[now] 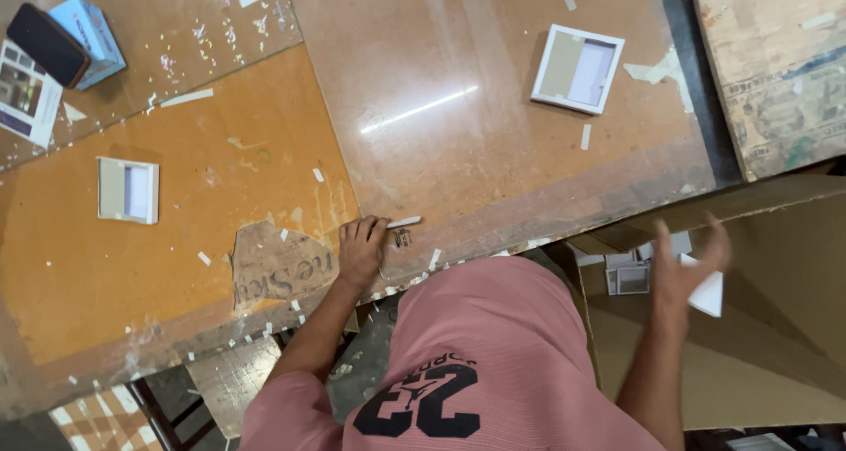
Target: The person repeatedly picks up small white paper frames and folded white paper sheets from a workbench, aligns the paper within the frame, and places the assembled units into a cardboard box. The process is repeated continuously throughout the clip.
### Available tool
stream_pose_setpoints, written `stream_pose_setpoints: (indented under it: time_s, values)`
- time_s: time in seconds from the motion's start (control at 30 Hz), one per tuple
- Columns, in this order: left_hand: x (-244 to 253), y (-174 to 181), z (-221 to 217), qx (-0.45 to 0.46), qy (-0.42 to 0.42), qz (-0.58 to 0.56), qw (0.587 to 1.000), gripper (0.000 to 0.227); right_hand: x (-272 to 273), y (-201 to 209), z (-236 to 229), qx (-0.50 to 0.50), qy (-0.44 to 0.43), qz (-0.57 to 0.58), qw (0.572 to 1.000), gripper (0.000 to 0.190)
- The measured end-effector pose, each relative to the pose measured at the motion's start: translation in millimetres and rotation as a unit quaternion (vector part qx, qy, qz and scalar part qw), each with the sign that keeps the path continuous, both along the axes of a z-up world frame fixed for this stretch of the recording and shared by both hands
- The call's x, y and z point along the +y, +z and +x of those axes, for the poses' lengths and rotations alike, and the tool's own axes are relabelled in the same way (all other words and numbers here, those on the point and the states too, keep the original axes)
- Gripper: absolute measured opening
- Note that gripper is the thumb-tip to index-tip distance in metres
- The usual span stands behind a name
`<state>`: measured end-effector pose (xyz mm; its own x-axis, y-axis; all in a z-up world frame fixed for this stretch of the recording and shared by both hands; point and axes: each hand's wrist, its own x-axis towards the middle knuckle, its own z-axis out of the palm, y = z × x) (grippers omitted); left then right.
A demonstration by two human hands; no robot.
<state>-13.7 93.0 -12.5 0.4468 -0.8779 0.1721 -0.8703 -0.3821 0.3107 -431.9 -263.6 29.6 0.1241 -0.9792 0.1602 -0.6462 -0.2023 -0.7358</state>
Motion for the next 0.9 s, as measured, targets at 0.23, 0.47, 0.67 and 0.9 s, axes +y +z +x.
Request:
stream_pose_setpoints:
  time_s: [0.23, 0.47, 0.67, 0.9]
  values:
    - [6.1, -2.4, -6.5, 0.004, 0.028, 0.017, 0.999, 0.037, -143.7, -30.0, 246.0, 0.216, 0.337, -0.122, 0.908, 0.067]
    - [-27.1, 22.3, -27.9, 0.082, 0.155, -0.012, 0.984, 0.037, -115.3, -27.0, 287.9, 0.204, 0.307, 0.221, 0.903, 0.069]
    - [-91.6, 33.5, -31.3, 0.132, 0.112, -0.059, 0.983, 0.055, -6.1, -60.9, 286.8, -0.031, 0.258, 0.502, 0.825, 0.050]
    - [-147.3, 23.4, -21.9, 0.229, 0.169, -0.084, 0.955, 0.041, 39.5, -100.7, 320.6, -0.251, 0.121, 0.755, 0.594, 0.042]
